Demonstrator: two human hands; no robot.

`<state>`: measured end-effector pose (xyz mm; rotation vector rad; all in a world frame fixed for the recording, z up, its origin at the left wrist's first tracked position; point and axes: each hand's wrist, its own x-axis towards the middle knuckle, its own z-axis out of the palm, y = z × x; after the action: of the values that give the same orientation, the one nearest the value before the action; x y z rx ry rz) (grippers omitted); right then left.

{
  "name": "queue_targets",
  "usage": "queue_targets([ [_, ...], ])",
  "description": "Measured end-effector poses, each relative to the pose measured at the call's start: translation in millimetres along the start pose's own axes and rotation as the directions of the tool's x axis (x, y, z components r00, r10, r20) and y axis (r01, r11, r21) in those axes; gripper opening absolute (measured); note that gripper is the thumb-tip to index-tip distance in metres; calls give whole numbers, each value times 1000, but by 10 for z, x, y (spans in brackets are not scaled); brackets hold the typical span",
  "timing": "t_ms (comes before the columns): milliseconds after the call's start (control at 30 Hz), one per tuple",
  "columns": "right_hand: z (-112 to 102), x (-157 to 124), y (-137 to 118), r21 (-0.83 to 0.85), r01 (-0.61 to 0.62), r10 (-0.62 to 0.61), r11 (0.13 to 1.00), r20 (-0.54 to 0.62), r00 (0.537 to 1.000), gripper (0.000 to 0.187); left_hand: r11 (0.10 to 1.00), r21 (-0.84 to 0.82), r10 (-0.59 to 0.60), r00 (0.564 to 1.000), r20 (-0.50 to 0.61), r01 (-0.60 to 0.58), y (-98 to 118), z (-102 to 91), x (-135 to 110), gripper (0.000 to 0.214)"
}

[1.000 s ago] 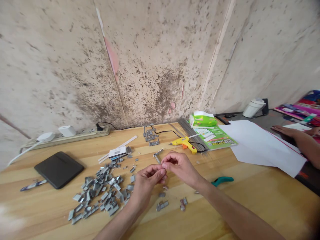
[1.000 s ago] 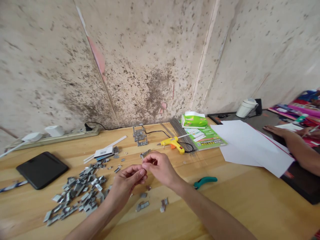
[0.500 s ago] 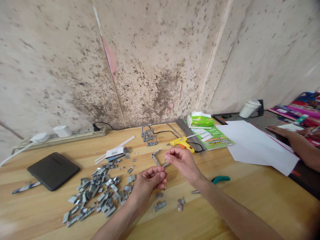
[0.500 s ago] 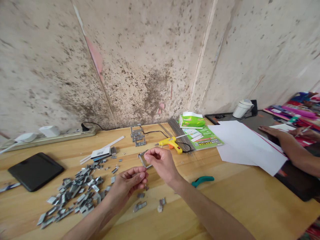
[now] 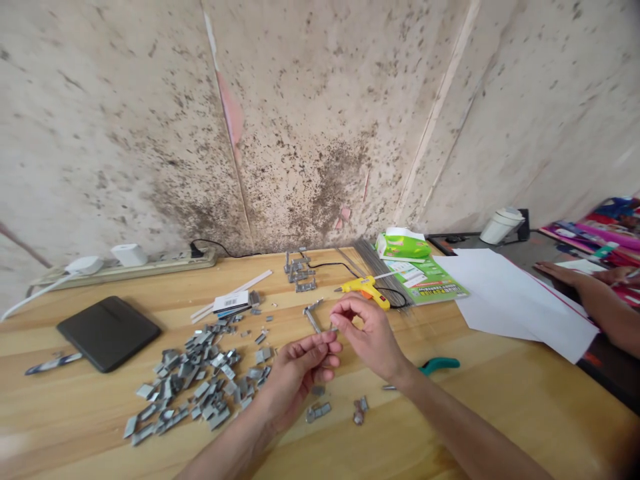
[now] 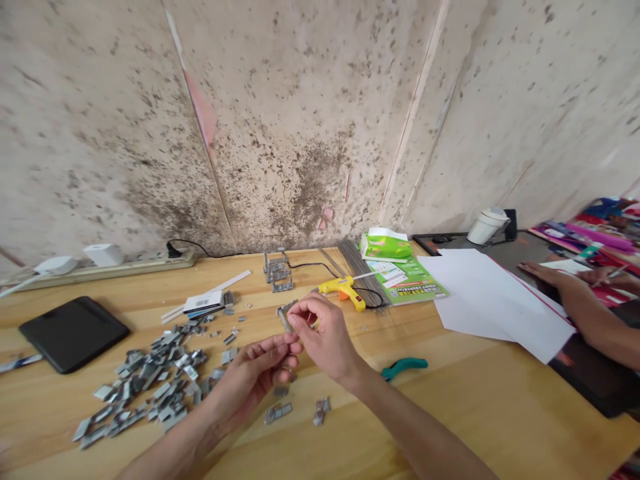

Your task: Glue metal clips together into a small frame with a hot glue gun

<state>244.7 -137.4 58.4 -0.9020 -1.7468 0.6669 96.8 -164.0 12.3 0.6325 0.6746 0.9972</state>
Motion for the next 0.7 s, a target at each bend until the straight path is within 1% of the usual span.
queue_targets([
  [267,11,-1,41,18,-51,50,999,60,997,11,1000,7,6,1000,4,-6,13,12,-11,23],
  [367,18,5,67,59,-103,99,993,68,993,11,999,44,21,1000,-4,-21,14,25,-11,23],
  [433,24,5,82,96,-155,147,983,81,986,12,994,91,57,998,-39,-53,13,35,-13,22],
  [533,41,-4,91,131,-209,195,969,118,974,12,975,176,149,985,-90,-132,18,49,-23,24],
  [700,73,-21,74,125,-197,181,973,124,976,11,912,331,287,953,-101,-240,22,56,-24,24],
])
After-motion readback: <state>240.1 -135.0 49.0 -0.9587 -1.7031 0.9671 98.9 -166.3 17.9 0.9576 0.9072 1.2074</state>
